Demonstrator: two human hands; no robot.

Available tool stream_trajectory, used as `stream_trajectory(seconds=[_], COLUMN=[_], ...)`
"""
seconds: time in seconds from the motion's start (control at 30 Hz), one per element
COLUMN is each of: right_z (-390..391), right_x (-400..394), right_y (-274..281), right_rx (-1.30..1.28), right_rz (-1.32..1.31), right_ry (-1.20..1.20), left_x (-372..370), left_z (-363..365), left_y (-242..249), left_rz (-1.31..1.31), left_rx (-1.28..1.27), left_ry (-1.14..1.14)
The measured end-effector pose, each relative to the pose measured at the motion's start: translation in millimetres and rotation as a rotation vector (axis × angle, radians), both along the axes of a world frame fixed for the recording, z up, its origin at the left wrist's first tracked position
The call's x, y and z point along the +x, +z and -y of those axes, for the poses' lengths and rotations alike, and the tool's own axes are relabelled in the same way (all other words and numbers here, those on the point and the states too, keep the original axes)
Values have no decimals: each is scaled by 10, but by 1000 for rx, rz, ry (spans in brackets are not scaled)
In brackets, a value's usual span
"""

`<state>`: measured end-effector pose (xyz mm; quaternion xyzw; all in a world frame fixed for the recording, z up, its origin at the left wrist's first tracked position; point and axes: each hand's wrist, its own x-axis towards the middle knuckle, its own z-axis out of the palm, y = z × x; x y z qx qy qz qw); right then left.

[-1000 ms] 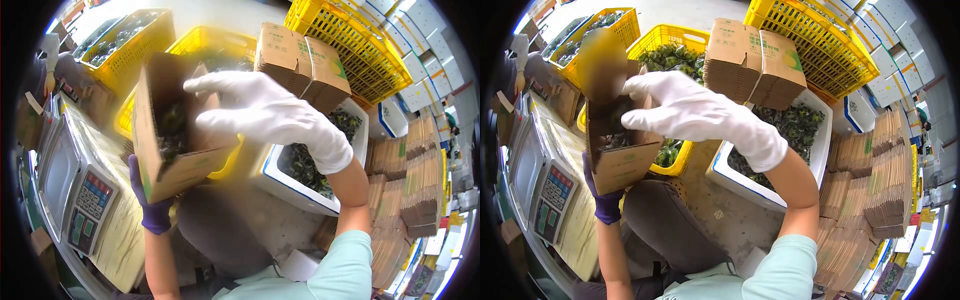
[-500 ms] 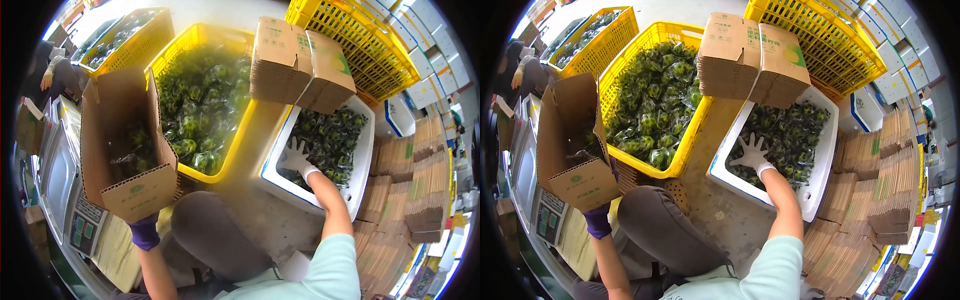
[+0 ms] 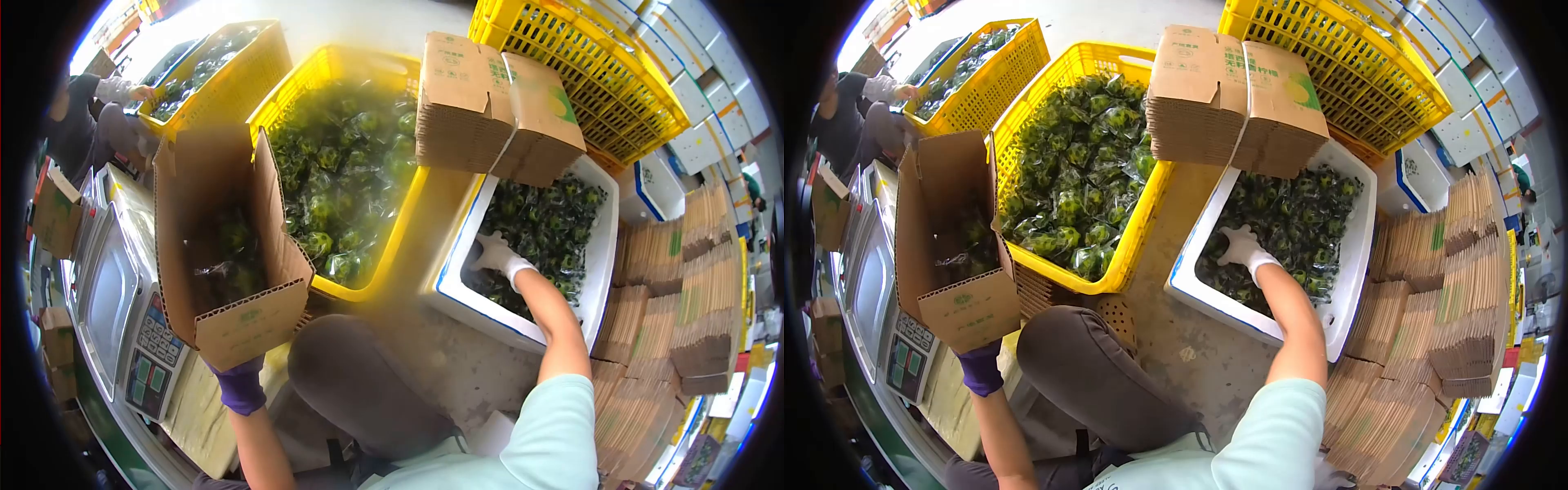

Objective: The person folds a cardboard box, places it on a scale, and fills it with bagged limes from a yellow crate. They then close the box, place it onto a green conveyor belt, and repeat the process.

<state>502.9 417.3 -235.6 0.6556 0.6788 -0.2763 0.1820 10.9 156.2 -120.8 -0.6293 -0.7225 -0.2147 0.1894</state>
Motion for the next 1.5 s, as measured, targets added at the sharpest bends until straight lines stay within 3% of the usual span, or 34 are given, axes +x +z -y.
stream_trajectory(seconds=[0.17, 0.27, 0.33, 0.37, 0.47, 0.5, 0.6, 0.63, 0.7, 0.8, 0.87, 0.9, 0.97, 1.03, 1.1, 1.17, 1.23, 1.27, 1.3, 1.33, 1.4, 1.43, 1.5], right_z=[225, 228, 189, 166, 58, 60, 221, 281, 383, 493, 537, 553, 576, 627, 651, 672, 764, 899, 1018, 1047, 1076, 1055, 1177], right_x=[231, 7, -136, -99, 88, 126, 184, 195, 235, 260, 201, 120, -134, -552, -1036, -1568, -2173, -2478, -2690, -2757, -2915, -3008, -3221], right_y=[-69, -63, 27, -20, -144, -121, 105, 187, 415, 921, 1317, 1562, 2079, 2653, 3164, 3518, 3828, 3840, 3830, 3755, 3635, 3757, 4280], right_rx=[96, 49, -2, 1, -19, -18, 19, 20, 9, 86, 166, 198, 206, 195, 158, 202, 319, 610, 881, 894, 214, 201, 57], right_rz=[-278, -96, 48, 42, -90, -91, -335, -338, -720, -964, -1193, -1274, -1519, -1714, -1747, -1609, -1216, -810, -377, -392, -1092, -1099, -766], right_ry=[-121, -138, -161, -163, -57, -49, -237, -243, -542, -615, -658, -664, -511, -381, -258, -121, 252, 488, 696, 727, 925, 977, 1029], left_x=[-101, 11, 81, 64, 14, 7, -4, -11, -23, -18, 79, 157, 242, 318, 327, 428, 523, 542, 451, 376, 275, 248, 178], left_z=[68, -1, -76, -70, -38, -35, 3, -9, -46, -68, -188, -202, -248, -236, -275, -358, -340, -332, -335, -302, -222, -198, -47], left_y=[44, 99, 69, 83, 111, 135, 191, 182, 195, 201, 225, 289, 331, 504, 280, 566, 1013, 1014, 677, 669, 648, 639, 742], left_rz=[-120, 6, 690, 684, 149, 147, 58, 166, 277, 82, 551, 580, 673, 447, 1029, 2417, 2542, 2434, 1904, 1858, 1860, 1900, 1858], left_rx=[0, -38, 76, 79, 28, 31, 30, 82, 143, 96, 324, 374, 405, 385, 399, 327, 281, 336, 327, 309, 317, 349, 341], left_ry=[-13, 1, -20, -23, -23, -15, -78, -87, -105, -64, -293, -318, -281, -282, -462, -1138, -721, -608, -390, -372, -375, -404, -424])
